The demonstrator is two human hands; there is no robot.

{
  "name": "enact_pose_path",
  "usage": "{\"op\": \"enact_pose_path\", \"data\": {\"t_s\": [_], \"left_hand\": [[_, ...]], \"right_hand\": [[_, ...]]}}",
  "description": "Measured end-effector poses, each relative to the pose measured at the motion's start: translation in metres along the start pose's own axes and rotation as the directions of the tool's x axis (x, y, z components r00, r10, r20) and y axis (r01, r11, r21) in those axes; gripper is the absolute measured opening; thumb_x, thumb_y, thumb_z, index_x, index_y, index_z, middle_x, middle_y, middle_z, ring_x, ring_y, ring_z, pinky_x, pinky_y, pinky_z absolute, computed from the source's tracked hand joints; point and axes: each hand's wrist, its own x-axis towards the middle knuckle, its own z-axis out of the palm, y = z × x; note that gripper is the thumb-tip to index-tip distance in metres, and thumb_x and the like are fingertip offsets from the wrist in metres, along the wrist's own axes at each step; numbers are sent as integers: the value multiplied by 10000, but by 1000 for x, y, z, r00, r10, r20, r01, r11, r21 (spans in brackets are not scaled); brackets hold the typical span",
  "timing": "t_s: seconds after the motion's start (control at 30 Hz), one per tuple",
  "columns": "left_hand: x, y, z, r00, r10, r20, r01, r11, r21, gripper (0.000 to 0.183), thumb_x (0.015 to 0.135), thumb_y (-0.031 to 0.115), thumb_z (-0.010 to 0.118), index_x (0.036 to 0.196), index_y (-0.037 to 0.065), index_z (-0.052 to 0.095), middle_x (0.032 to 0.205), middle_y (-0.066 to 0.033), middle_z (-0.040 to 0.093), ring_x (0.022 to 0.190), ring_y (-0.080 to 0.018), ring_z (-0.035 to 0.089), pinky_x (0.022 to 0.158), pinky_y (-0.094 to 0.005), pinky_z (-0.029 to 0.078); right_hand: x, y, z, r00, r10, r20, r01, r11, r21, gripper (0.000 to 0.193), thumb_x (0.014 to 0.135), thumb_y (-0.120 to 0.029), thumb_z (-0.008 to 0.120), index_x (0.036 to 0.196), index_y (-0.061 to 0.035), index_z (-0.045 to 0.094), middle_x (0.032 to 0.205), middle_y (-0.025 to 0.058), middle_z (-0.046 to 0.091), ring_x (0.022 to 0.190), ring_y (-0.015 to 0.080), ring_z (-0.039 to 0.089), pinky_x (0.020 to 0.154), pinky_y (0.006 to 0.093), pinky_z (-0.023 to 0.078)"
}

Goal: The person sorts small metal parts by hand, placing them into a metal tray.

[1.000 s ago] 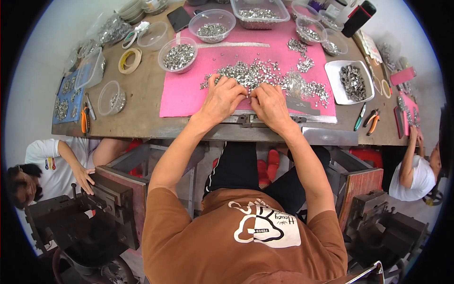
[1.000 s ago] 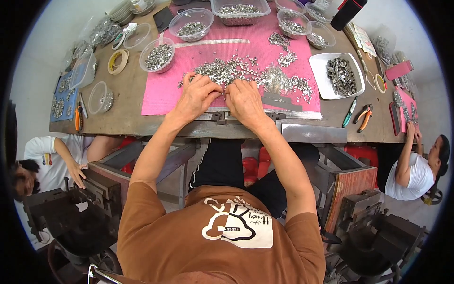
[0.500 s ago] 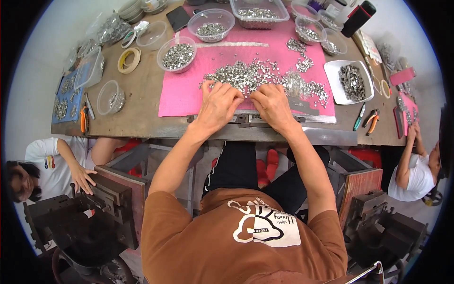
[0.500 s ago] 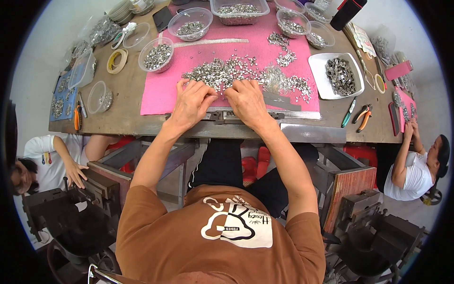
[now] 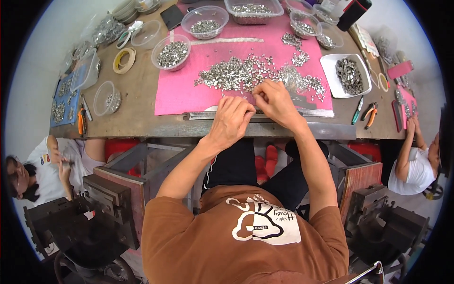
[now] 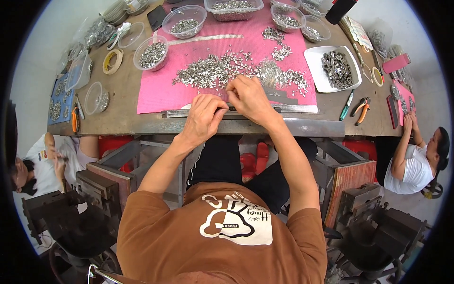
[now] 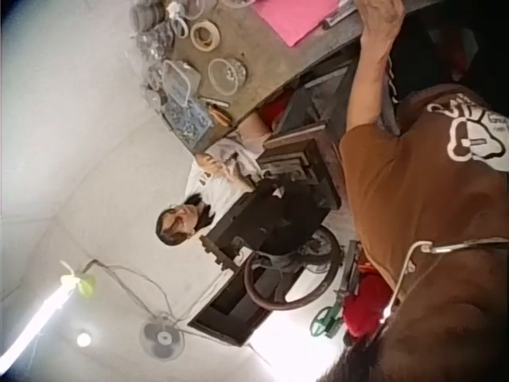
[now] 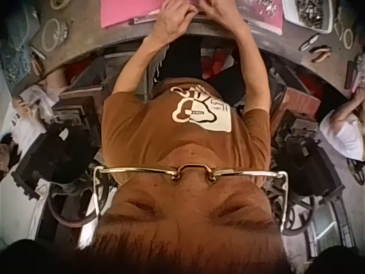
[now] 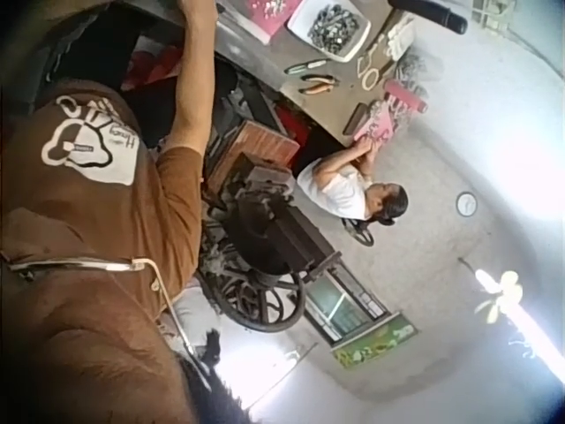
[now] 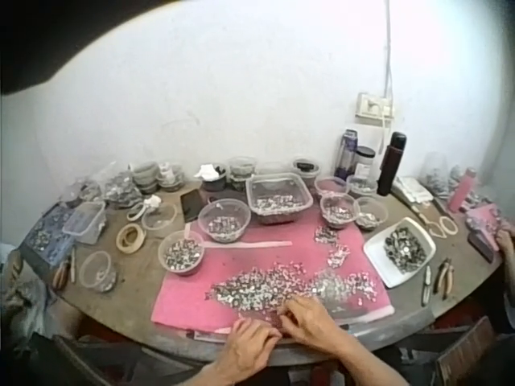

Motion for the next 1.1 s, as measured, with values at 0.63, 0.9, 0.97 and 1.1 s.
{"op": "enact_pose_path", "data": {"t_s": [0.63,0.9,0.97,1.1], "left_hand": [[1,-17,-18,987,-76,-144,101,979,174,92,875,87,727,966,78,713,885,-57,669,881,-245,613,944,-442,399],[20,-48,-24,994,-98,-41,106,950,294,108,875,137,745,982,143,737,890,-13,607,934,-211,585,981,-445,342],[21,-48,-27,994,-111,23,99,948,304,115,873,152,749,987,149,740,886,-16,580,951,-209,575,984,-446,332],[10,-43,-35,988,-143,57,127,966,224,109,876,157,747,984,143,738,882,-17,592,938,-214,578,980,-446,330]], "right_hand": [[-38,-14,-13,990,-142,26,143,988,-52,125,804,-3,705,905,-26,636,904,93,590,873,282,585,788,397,444],[14,-1,21,985,-163,-54,158,984,-88,115,863,-33,708,975,-61,704,883,82,601,843,279,597,767,401,439],[18,4,29,986,-160,-38,155,982,-104,118,863,-43,712,978,-70,714,869,79,589,841,277,594,762,399,435],[22,5,32,985,-175,0,173,974,-147,73,880,-68,699,953,-67,695,874,79,585,853,272,588,768,393,421]]}}
